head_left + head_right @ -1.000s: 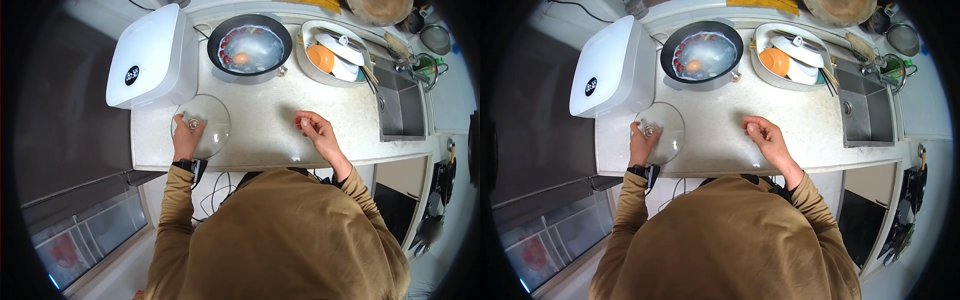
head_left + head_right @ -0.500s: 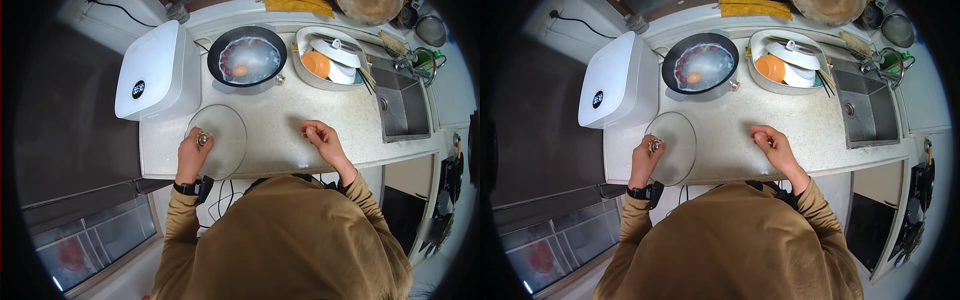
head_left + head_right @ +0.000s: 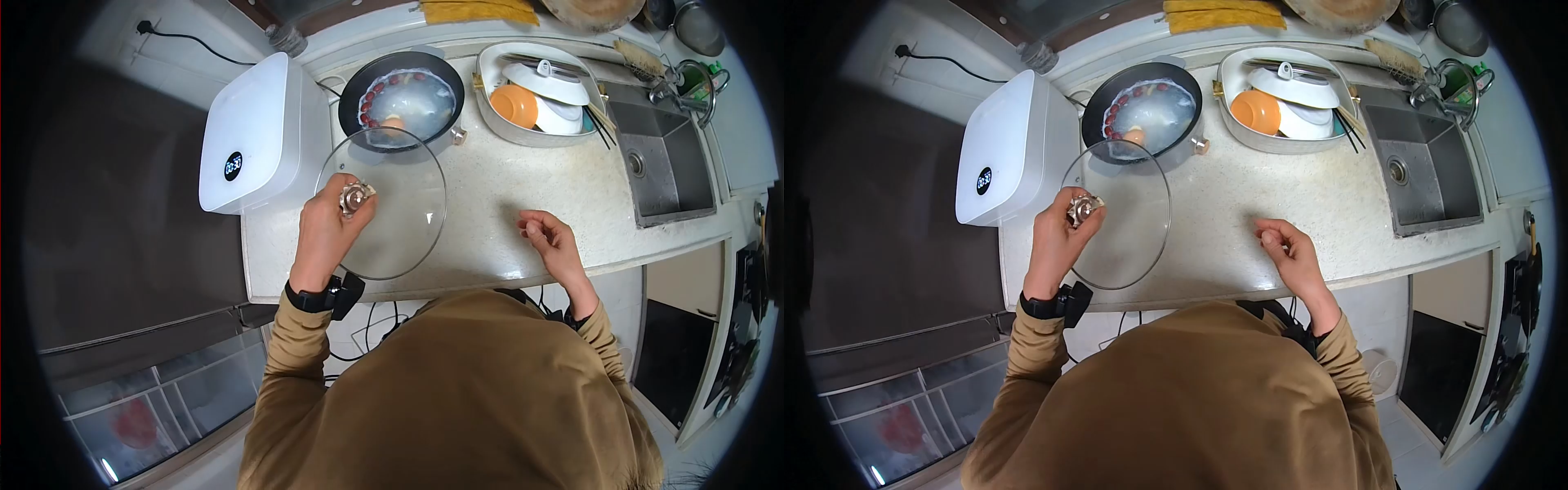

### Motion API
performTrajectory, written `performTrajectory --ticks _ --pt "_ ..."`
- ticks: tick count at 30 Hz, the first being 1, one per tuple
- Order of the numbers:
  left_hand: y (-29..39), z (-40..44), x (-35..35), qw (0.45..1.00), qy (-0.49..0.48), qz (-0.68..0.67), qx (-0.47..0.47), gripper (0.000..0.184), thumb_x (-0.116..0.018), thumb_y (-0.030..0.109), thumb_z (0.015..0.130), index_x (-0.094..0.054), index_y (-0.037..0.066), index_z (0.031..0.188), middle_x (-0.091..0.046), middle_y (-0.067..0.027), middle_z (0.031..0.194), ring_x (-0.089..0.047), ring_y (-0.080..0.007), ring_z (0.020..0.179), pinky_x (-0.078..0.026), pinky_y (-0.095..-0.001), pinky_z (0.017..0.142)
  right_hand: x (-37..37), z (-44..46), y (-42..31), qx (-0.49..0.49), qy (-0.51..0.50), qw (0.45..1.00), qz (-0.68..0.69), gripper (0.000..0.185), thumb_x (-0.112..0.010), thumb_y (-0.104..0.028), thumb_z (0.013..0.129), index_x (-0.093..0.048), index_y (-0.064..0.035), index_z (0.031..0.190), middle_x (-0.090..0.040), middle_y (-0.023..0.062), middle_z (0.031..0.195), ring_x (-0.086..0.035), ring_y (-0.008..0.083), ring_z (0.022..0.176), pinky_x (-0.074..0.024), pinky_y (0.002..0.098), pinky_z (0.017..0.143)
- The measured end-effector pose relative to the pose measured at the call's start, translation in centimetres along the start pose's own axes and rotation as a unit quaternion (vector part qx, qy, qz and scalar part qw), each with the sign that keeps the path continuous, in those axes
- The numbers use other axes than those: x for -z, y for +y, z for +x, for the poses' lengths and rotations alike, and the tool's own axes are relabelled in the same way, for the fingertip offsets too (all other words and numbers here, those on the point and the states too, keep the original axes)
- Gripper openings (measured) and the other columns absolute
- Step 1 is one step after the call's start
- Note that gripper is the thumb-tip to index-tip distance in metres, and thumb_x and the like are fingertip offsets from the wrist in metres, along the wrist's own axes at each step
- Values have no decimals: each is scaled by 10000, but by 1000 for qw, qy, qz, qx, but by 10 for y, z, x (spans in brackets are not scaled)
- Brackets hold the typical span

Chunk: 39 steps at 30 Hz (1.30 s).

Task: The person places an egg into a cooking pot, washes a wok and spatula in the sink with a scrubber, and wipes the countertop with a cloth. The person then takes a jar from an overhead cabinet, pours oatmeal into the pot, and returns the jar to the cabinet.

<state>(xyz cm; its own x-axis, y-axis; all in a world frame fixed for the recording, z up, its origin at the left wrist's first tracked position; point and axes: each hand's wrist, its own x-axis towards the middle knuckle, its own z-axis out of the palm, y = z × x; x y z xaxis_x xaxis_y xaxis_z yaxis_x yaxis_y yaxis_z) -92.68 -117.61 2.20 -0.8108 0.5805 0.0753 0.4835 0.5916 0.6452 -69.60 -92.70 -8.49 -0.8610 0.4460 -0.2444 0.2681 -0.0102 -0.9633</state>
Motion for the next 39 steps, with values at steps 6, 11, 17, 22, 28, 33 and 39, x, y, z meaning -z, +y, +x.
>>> performTrajectory --ticks 6,11,17,22,28,33,39 --pt "-6 10 -11 1000 -10 -5 -25 255 -718 162 807 -601 -6 959 -620 -48 712 -517 -69 601 -439 -218 554 7 -11 8 -2 17 1000 -5 285 -552 -170 959 -581 -3 1188 -659 61 1000 -587 108 885 -462 239 795" --pt "-3 52 -11 995 -4 65 -70 305 -735 236 776 -615 -14 904 -594 -97 646 -493 -113 537 -421 -276 517 7 -15 6 -27 33 999 22 246 -571 -142 945 -602 -13 1152 -655 37 964 -549 83 853 -444 236 775" --pt "-15 148 -31 989 -29 89 -116 374 -693 311 761 -630 -20 923 -629 -170 683 -637 -290 641 -486 -364 607 9 -18 14 -17 18 1000 4 238 -574 -142 944 -606 -35 1154 -653 36 965 -559 87 877 -442 242 740" --pt "-9 199 -50 988 -72 129 -49 429 -689 345 695 -658 4 954 -676 -216 860 -656 -359 855 -497 -397 789 15 -28 10 -21 27 999 -14 249 -564 -137 949 -590 -17 1167 -649 49 983 -576 101 919 -451 250 793" --pt "-22 229 -70 979 -82 170 -80 432 -703 355 740 -629 -18 947 -651 -120 732 -608 -187 547 -490 -318 548 23 -37 17 -17 54 998 -1 236 -576 -133 941 -606 -40 1155 -653 35 972 -579 97 923 -447 250 759" --pt "-24 231 -72 984 -103 144 -32 490 -681 361 710 -638 -9 1028 -667 -227 959 -645 -353 931 -490 -382 836 24 -41 17 -14 75 997 -4 241 -572 -142 944 -604 -37 1158 -656 42 983 -583 105 921 -449 260 769" --pt "-28 226 -69 981 -111 154 -34 441 -669 361 716 -657 7 980 -674 -223 916 -651 -357 897 -494 -395 825 21 -43 7 -41 72 996 -44 248 -559 -141 954 -585 -5 1160 -645 54 1014 -593 113 966 -456 269 829"
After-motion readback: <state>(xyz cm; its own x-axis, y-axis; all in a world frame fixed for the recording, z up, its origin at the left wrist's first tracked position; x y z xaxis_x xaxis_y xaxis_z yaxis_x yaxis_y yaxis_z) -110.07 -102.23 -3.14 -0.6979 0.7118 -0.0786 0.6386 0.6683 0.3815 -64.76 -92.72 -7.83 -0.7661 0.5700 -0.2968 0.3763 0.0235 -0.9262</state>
